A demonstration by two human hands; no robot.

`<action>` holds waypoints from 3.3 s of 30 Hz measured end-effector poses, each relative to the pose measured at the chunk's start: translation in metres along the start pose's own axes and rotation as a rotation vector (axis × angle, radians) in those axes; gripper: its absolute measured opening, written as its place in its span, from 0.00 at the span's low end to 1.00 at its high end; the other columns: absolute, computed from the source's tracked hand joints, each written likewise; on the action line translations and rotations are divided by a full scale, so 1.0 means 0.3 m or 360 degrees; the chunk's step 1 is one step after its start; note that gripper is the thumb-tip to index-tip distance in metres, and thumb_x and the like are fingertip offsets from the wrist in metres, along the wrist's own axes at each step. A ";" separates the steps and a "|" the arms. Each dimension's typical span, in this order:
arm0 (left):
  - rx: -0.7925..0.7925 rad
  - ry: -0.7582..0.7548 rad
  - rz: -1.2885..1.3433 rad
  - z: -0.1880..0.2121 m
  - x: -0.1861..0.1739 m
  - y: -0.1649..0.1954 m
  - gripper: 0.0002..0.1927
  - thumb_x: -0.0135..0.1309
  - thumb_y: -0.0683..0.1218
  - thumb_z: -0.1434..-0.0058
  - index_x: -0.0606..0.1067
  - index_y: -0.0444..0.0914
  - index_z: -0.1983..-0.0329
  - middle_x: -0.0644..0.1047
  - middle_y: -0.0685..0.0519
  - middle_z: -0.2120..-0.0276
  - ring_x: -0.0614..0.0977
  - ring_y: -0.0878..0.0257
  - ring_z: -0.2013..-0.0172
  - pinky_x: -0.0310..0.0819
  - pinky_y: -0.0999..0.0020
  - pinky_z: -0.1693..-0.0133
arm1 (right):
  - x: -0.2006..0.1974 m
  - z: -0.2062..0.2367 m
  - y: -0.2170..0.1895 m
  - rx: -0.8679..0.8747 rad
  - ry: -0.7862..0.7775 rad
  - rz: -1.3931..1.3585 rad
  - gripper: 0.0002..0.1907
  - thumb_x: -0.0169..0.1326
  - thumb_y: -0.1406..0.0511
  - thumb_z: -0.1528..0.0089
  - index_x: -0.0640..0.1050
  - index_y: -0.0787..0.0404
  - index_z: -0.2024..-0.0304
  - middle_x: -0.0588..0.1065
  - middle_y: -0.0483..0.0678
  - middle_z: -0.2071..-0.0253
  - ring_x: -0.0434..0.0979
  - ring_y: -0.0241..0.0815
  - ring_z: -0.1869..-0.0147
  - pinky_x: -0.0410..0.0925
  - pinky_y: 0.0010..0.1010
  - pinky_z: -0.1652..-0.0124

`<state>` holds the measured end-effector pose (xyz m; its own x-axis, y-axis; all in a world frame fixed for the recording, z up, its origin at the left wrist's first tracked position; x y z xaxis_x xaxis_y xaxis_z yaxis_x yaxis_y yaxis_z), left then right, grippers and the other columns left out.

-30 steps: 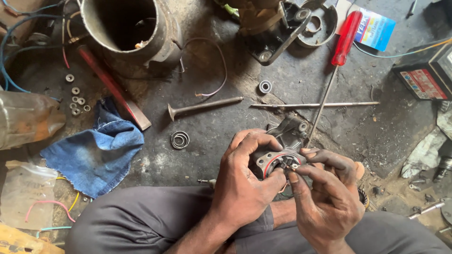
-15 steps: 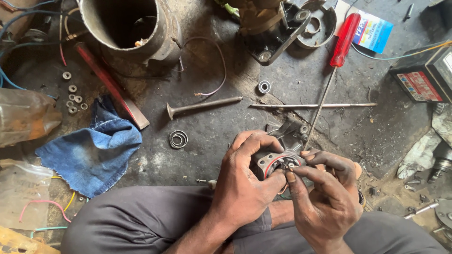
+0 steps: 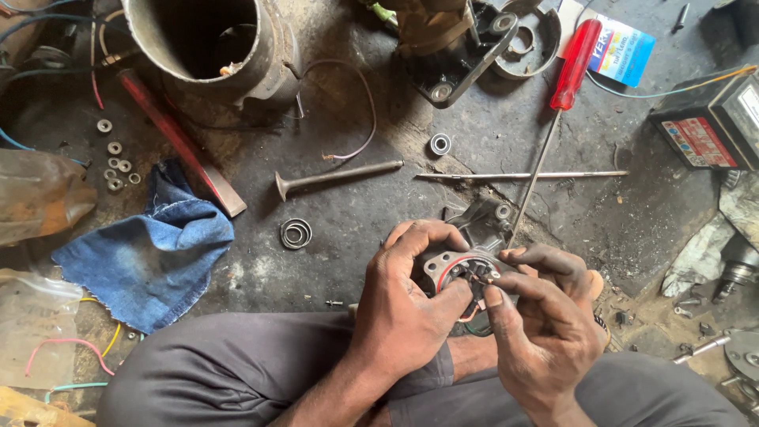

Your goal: The person sits cross-legged on the workshop floor and works on a small engine starter motor, pulling small parts and brushes from the housing by hand, fitting a small white component into the end cap, and handling screws and springs laid out on the floor.

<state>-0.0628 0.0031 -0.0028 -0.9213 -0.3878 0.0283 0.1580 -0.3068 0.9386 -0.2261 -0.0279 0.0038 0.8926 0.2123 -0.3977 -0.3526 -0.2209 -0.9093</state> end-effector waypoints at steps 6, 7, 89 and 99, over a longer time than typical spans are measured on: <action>0.0048 -0.0040 -0.0049 -0.006 0.002 0.003 0.17 0.60 0.40 0.52 0.76 0.37 0.57 0.76 0.51 0.57 0.82 0.61 0.56 0.79 0.66 0.53 | -0.008 0.005 0.013 0.0014 -0.0009 -0.0115 0.09 0.61 0.77 0.38 0.80 0.70 0.55 0.69 0.50 0.44 0.74 0.40 0.38 0.69 0.29 0.37; 0.0040 -0.0048 -0.0037 -0.006 0.002 0.003 0.17 0.60 0.40 0.52 0.76 0.37 0.57 0.76 0.50 0.57 0.82 0.61 0.56 0.78 0.66 0.53 | -0.009 0.007 0.014 0.0029 0.0000 -0.0146 0.09 0.61 0.77 0.38 0.80 0.70 0.55 0.68 0.50 0.44 0.73 0.40 0.38 0.69 0.30 0.36; -0.0226 -0.0266 -0.0171 0.011 -0.008 0.014 0.28 0.62 0.47 0.54 0.78 0.40 0.46 0.77 0.47 0.50 0.83 0.59 0.50 0.79 0.66 0.50 | -0.065 -0.116 -0.019 -0.0227 -0.0441 0.0728 0.08 0.67 0.72 0.48 0.80 0.61 0.69 0.81 0.47 0.62 0.83 0.37 0.64 0.69 0.26 0.69; 0.0076 -0.0274 -0.0380 0.034 -0.014 0.045 0.40 0.69 0.50 0.59 0.74 0.41 0.38 0.75 0.47 0.45 0.80 0.54 0.45 0.76 0.63 0.45 | -0.082 -0.114 -0.031 -0.0333 -0.0348 0.0624 0.10 0.67 0.74 0.47 0.80 0.63 0.65 0.79 0.48 0.58 0.79 0.36 0.61 0.68 0.23 0.66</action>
<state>-0.0606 0.0095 0.0134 -0.9777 -0.1552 -0.1414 -0.0838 -0.3290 0.9406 -0.2353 -0.0635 0.0261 0.6162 0.2647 -0.7418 -0.5663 -0.5057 -0.6508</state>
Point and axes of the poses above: each hand's wrist, its own z-axis away from the middle knuckle, its own x-axis out of the palm, y = z × x, the point moved 2 cm from there along -z, towards the middle knuckle
